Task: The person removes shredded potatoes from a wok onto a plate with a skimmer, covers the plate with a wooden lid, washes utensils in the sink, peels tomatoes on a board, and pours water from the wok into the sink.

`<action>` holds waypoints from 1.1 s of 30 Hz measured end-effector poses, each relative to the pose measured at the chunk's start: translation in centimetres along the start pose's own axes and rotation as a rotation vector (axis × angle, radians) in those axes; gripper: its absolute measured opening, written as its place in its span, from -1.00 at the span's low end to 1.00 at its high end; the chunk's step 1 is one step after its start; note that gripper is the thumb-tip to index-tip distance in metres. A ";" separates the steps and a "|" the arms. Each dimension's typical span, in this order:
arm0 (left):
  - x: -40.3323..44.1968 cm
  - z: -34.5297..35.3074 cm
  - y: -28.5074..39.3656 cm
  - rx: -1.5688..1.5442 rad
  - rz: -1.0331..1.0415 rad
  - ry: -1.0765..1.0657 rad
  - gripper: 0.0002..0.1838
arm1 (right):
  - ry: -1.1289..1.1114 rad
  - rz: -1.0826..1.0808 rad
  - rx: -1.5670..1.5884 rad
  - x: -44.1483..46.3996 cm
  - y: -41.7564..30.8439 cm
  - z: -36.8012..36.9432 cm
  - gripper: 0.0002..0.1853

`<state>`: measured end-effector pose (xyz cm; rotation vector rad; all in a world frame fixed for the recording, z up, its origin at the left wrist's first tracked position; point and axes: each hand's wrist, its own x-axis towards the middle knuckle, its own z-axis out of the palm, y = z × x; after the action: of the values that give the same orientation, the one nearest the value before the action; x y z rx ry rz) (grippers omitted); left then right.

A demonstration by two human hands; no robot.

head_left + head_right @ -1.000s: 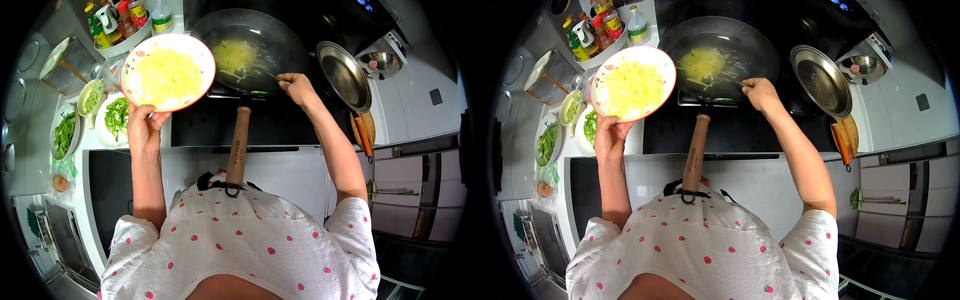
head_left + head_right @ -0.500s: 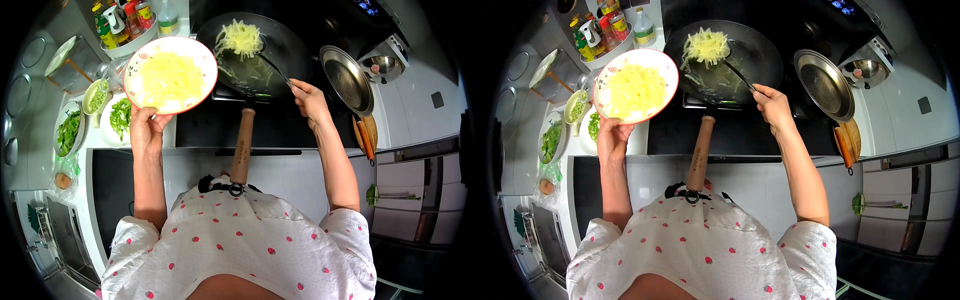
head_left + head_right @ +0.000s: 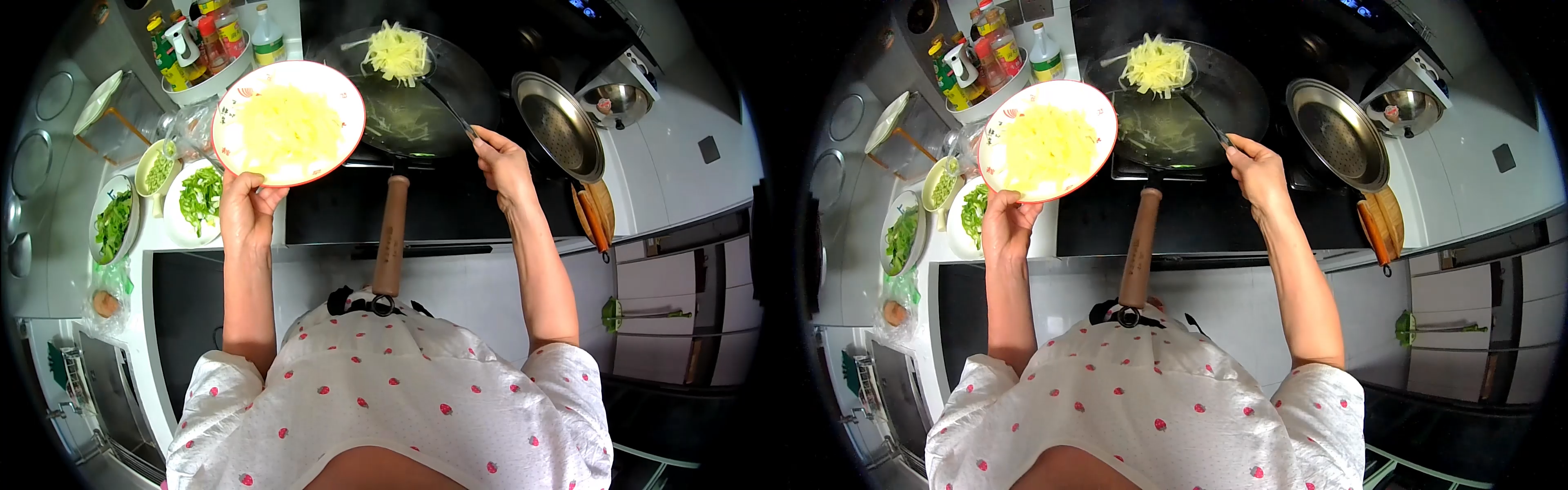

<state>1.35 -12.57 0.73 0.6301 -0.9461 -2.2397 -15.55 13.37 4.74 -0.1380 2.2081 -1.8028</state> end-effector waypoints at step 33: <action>0.8 -1.1 -0.5 0.036 -0.025 -0.111 -0.46 | 0.044 -0.121 -0.142 -1.8 -1.4 -0.8 -0.74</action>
<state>1.26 -13.33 -0.47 0.5415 -1.0406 -2.3040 -14.19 14.28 6.49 -0.2693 2.4065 -1.7226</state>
